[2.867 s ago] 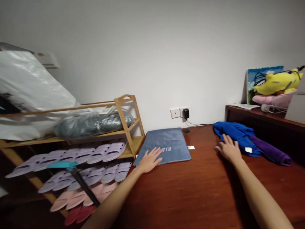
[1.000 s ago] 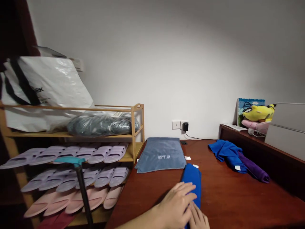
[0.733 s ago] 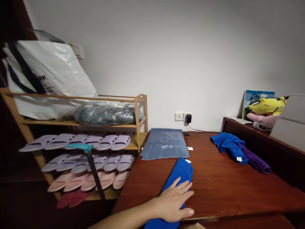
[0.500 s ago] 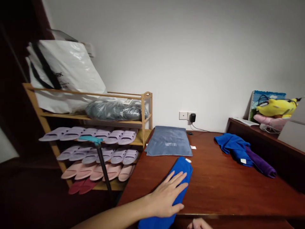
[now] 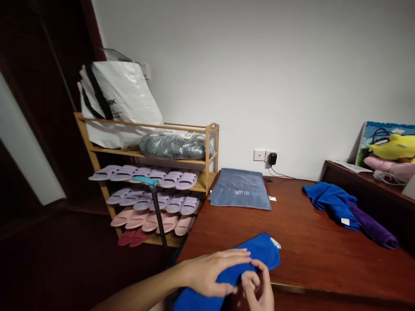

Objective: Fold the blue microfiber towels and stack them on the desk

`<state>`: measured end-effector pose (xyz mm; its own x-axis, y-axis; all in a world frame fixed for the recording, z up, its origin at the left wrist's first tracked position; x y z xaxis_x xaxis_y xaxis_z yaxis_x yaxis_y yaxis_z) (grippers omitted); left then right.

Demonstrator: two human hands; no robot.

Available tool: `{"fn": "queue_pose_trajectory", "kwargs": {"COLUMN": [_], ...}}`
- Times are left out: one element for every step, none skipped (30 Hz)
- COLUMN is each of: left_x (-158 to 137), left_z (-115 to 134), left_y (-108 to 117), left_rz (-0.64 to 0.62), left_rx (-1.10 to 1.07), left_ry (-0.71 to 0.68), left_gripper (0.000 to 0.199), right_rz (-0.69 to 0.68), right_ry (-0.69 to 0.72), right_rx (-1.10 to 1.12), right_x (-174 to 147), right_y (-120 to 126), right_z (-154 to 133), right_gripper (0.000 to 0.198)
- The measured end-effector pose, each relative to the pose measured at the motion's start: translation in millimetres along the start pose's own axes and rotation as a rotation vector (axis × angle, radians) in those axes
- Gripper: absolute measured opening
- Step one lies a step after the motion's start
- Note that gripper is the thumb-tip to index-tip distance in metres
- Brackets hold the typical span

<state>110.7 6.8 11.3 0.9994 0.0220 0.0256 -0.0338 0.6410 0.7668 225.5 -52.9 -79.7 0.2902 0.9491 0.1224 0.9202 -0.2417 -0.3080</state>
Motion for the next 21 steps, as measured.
{"fn": "queue_pose_trajectory", "kwargs": {"left_x": [3, 7, 12, 17, 21, 24, 24, 23, 18, 11, 3, -6, -14, -20, -25, -27, -28, -28, -27, -25, -24], "left_z": [-4, -8, -11, -15, -18, -21, -24, -26, -29, -31, -32, -33, -33, -33, -32, -31, -30, -30, -31, -32, -33], "left_y": [2, 3, 4, 5, 4, 4, 5, 7, 12, 18, 24, 31, 36, 39, 42, 43, 42, 41, 40, 38, 35], "left_rz": [0.036, 0.078, 0.117, 0.146, 0.163, 0.171, 0.179, 0.195, 0.225, 0.269, 0.32, 0.369, 0.408, 0.433, 0.447, 0.452, 0.449, 0.443, 0.435, 0.42, 0.394], "left_rx": [-0.031, -0.061, -0.09, -0.114, -0.131, -0.139, -0.134, -0.115, -0.084, -0.049, -0.017, 0.011, 0.03, 0.042, 0.051, 0.058, 0.068, 0.08, 0.097, 0.118, 0.141], "left_ry": [0.032, 0.061, 0.086, 0.11, 0.137, 0.171, 0.212, 0.256, 0.3, 0.341, 0.374, 0.396, 0.404, 0.401, 0.389, 0.373, 0.358, 0.348, 0.345, 0.346, 0.347], "left_gripper": [0.072, 0.071, 0.07, 0.07, 0.071, 0.073, 0.076, 0.078, 0.077, 0.073, 0.068, 0.063, 0.058, 0.055, 0.052, 0.048, 0.045, 0.042, 0.04, 0.04, 0.04], "right_rz": [-0.033, -0.051, -0.06, -0.068, -0.08, -0.094, -0.118, -0.152, -0.19, -0.228, -0.265, -0.297, -0.323, -0.34, -0.35, -0.358, -0.369, -0.388, -0.414, -0.438, -0.454], "right_ry": [0.04, 0.079, 0.113, 0.142, 0.16, 0.168, 0.167, 0.153, 0.134, 0.114, 0.099, 0.087, 0.077, 0.073, 0.077, 0.091, 0.112, 0.137, 0.166, 0.196, 0.222], "right_rx": [-0.087, -0.176, -0.264, -0.347, -0.419, -0.479, -0.531, -0.582, -0.64, -0.704, -0.772, -0.839, -0.899, -0.948, -0.986, -1.014, -1.037, -1.057, -1.073, -1.083, -1.083], "right_x": [8, 16, 26, 35, 43, 50, 55, 58, 58, 57, 55, 52, 51, 50, 52, 54, 57, 61, 64, 66, 67], "right_y": [-1, -2, -3, -4, -5, -6, -8, -10, -13, -15, -17, -19, -21, -23, -25, -27, -30, -33, -36, -38, -38], "right_z": [-11, -22, -32, -40, -46, -49, -49, -46, -42, -37, -33, -29, -27, -27, -28, -29, -31, -31, -31, -29, -27], "right_gripper": [0.058, 0.059, 0.057, 0.055, 0.052, 0.05, 0.05, 0.051, 0.052, 0.053, 0.053, 0.052, 0.05, 0.048, 0.048, 0.048, 0.048, 0.048, 0.046, 0.043, 0.04]}}
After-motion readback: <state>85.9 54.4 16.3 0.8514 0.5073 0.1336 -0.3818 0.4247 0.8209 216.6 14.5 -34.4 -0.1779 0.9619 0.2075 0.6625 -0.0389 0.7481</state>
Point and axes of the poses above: each hand's wrist, its own x-axis towards the middle knuckle, its own y-axis out of the back of the hand, z = x × y, the point moved 6 cm from there along x, towards the middle knuckle, and after that the axes turned 12 degrees about -z, right-handed, at the moved point
